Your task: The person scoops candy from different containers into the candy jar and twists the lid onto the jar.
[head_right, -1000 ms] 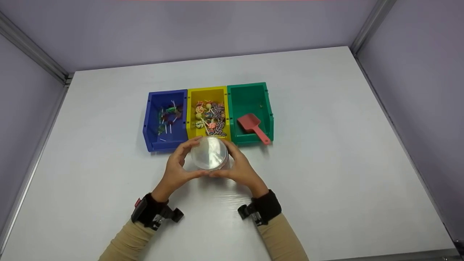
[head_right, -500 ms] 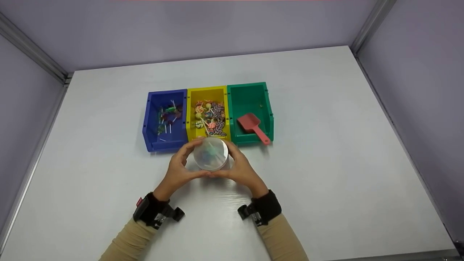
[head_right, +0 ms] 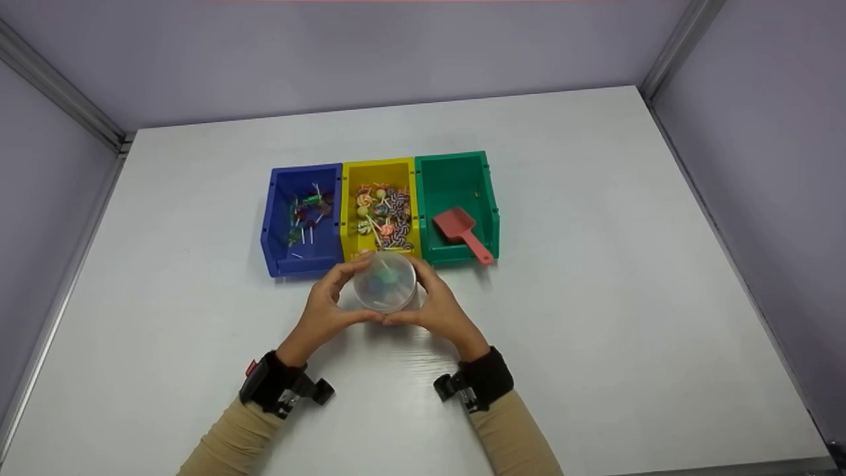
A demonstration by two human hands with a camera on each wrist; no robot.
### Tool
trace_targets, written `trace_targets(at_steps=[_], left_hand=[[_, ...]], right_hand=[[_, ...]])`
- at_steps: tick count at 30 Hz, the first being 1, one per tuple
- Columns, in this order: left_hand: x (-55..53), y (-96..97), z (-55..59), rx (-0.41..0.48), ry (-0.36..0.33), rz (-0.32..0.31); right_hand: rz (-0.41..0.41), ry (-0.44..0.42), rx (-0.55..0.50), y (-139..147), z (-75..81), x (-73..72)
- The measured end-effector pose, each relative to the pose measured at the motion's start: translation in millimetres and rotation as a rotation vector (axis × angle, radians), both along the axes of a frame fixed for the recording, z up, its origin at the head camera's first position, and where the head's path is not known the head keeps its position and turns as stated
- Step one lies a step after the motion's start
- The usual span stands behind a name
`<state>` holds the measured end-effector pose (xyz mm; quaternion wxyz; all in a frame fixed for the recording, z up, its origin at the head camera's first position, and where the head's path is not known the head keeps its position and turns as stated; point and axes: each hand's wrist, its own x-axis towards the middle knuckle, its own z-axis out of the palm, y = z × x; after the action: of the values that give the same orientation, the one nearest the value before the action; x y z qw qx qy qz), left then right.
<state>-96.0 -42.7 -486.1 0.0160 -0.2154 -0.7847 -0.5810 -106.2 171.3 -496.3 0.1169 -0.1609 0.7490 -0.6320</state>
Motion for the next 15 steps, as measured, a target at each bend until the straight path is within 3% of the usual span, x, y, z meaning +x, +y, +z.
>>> trace_targets(at_steps=[4,9,15], left_hand=[[1.1,-2.0,4.4,-0.043,-0.009,-0.042],[6.5,2.1,23.2,-0.241,0.006,-0.046],[13.2,21.5,47.7,-0.535,0.169,0.029]], right_hand=[[-0.011,0.000,0.006,1,-0.2,-0.4],[-0.015,0.018,0.001,1,-1.8,0.2],[-0.002,0.021,-0.045,2,-3.2,-0.2]])
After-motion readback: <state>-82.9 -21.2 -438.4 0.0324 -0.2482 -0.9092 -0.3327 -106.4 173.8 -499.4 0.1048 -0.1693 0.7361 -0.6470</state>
